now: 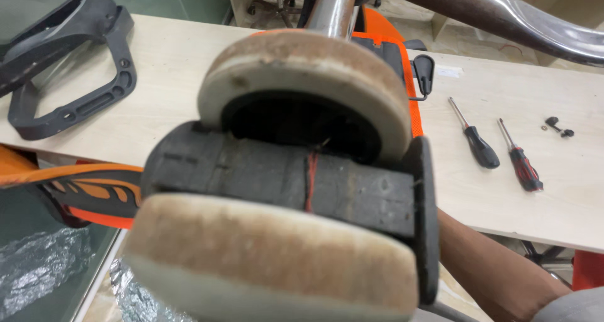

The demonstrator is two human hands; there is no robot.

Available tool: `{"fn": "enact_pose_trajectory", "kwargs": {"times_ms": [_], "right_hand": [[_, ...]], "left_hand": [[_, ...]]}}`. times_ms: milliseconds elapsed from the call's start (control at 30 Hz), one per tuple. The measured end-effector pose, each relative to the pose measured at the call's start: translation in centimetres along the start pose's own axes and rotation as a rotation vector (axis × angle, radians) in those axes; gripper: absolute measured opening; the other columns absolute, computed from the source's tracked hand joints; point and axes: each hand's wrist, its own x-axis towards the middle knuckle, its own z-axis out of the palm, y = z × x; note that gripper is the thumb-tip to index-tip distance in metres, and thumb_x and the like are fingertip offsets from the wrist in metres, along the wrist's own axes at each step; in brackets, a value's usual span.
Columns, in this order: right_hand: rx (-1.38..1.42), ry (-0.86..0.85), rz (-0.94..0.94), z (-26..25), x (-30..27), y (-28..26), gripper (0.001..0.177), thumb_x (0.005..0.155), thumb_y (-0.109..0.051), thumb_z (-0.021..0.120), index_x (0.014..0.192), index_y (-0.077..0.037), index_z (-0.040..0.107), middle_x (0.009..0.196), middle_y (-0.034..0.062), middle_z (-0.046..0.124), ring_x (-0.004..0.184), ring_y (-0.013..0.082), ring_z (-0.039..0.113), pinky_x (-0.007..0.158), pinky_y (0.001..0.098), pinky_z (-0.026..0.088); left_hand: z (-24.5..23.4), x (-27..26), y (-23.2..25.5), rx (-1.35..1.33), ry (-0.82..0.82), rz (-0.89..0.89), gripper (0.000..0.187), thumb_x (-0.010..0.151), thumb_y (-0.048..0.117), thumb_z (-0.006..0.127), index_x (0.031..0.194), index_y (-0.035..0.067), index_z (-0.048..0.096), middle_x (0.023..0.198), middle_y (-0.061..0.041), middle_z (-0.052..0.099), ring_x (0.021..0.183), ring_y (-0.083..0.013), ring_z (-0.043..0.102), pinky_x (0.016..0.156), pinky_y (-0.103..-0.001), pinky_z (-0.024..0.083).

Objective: The person secures the base of an office chair to its seat cushion using a screwdriver. They insert screws into the mounting plate and tighten them to attach the metal frame to the orange and black seat.

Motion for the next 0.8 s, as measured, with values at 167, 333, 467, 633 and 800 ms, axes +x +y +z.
{"fn": "enact_pose_trajectory", "kwargs": {"times_ms": [167, 333, 467, 633, 800], "right_hand": [[0.081, 0.1, 0.016, -1.8, 1.9, -2.2, 0.023, 0.103, -0.026, 0.058, 0.114, -0.007, 0.066, 0.091, 0.0058, 0.068, 0.079, 0.0158, 0.063, 0.07, 0.027, 0.054], [0.392, 0.11, 0.136, -4.3, 4.4, -4.4, 0.023, 0.104, -0.026, 0.057, 0.113, -0.007, 0.066, 0.089, 0.0048, 0.067, 0.077, 0.0146, 0.063, 0.068, 0.0257, 0.054], [0.832, -0.021, 0.222, -9.9, 4.7, -4.5, 0.023, 0.105, -0.027, 0.056, 0.113, -0.007, 0.066, 0.087, 0.004, 0.067, 0.075, 0.0136, 0.063, 0.067, 0.0247, 0.054], [1.554, -0.31, 0.115, -16.3, 4.1, -3.4, 0.029, 0.108, -0.03, 0.056, 0.117, -0.005, 0.067, 0.082, 0.0028, 0.066, 0.069, 0.0116, 0.061, 0.059, 0.0213, 0.052], [1.283, -0.292, 0.201, -17.0, 2.3, 0.0, 0.029, 0.106, -0.03, 0.054, 0.125, -0.01, 0.064, 0.079, -0.0011, 0.064, 0.063, 0.0083, 0.059, 0.048, 0.0177, 0.047]], "left_hand": [[-0.2, 0.5, 0.6, -0.021, 0.11, -0.028, 0.024, 0.096, 0.027, 0.063, 0.109, 0.01, 0.072, 0.11, -0.008, 0.073, 0.109, -0.0286, 0.066, 0.102, -0.048, 0.042], [1.4, -1.1, 3.5, -0.063, 0.31, -0.047, 0.021, 0.096, 0.025, 0.064, 0.109, 0.01, 0.072, 0.112, -0.007, 0.073, 0.111, -0.029, 0.065, 0.105, -0.049, 0.041], [2.6, -2.4, 7.7, -0.248, 0.452, 0.002, 0.018, 0.093, 0.024, 0.066, 0.103, 0.011, 0.074, 0.106, -0.008, 0.074, 0.106, -0.0305, 0.066, 0.101, -0.051, 0.042], [3.3, -3.1, 14.2, -0.741, 0.089, 0.057, 0.023, 0.097, 0.028, 0.064, 0.111, 0.012, 0.073, 0.1, -0.01, 0.077, 0.097, -0.0311, 0.074, 0.086, -0.044, 0.058], [3.5, -4.0, 15.9, -0.598, 0.095, 0.082, 0.022, 0.097, 0.027, 0.062, 0.108, 0.012, 0.074, 0.099, -0.009, 0.078, 0.093, -0.0324, 0.073, 0.084, -0.045, 0.056]]}}
